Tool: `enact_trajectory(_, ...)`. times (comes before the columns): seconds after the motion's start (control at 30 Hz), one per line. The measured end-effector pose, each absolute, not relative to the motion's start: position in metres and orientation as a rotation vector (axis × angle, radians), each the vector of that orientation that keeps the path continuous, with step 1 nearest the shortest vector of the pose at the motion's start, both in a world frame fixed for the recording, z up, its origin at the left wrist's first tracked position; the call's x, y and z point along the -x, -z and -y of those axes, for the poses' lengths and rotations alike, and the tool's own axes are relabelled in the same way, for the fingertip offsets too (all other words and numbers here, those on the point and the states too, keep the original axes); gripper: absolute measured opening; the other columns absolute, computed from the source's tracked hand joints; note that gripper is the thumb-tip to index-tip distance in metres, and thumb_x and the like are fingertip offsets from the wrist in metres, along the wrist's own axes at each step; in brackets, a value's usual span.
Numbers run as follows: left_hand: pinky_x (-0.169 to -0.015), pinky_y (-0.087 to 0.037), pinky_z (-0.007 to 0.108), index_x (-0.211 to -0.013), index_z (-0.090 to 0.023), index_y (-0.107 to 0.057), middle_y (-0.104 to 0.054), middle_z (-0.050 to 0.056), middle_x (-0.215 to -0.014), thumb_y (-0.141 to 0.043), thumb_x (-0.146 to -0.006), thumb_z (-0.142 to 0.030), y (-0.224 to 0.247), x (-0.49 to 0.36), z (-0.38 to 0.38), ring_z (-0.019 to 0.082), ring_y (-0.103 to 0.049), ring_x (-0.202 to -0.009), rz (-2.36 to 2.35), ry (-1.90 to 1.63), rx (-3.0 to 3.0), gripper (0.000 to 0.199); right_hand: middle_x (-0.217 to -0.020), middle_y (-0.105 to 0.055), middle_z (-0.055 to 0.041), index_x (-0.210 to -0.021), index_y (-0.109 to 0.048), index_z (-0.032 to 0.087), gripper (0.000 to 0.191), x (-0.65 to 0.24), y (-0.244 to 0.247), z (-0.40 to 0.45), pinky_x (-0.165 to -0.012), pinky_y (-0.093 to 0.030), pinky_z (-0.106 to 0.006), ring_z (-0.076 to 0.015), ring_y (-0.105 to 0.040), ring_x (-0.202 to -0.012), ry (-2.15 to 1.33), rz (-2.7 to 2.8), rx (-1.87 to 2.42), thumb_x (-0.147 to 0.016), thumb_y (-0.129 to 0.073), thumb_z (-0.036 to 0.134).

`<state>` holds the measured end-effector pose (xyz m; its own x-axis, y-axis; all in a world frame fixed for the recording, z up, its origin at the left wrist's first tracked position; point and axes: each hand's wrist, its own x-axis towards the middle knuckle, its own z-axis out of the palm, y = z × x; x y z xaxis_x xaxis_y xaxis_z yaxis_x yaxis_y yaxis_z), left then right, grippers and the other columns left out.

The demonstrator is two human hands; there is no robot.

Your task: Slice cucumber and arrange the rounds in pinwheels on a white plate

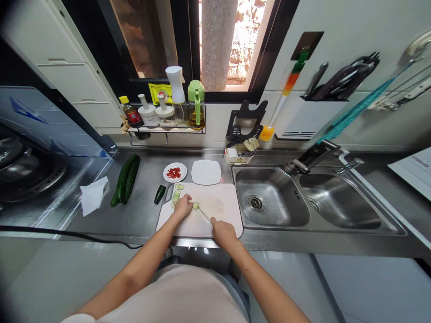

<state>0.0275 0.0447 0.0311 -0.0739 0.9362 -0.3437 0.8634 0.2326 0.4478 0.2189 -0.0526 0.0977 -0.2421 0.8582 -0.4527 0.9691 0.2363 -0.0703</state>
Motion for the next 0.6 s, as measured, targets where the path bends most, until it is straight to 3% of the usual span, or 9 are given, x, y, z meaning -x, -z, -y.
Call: enact_trajectory(0.6,-0.090,-0.034,0.036,-0.097,-0.024,-0.054,-0.069,0.003,-0.091,-0.053,-0.080,-0.023,-0.031,-0.027,-0.048,0.022,-0.060,-0.099,-1.936,-0.156,-1.607,0.017,-0.096,-0.068,-0.0145,-0.116,-0.046,0.017,0.033,-0.215,-0.107,0.035,-0.075,-0.044,-0.031,-0.0243,-0.064,-0.096,0.509,-2.198,-1.553,-0.086,-0.036,0.008)
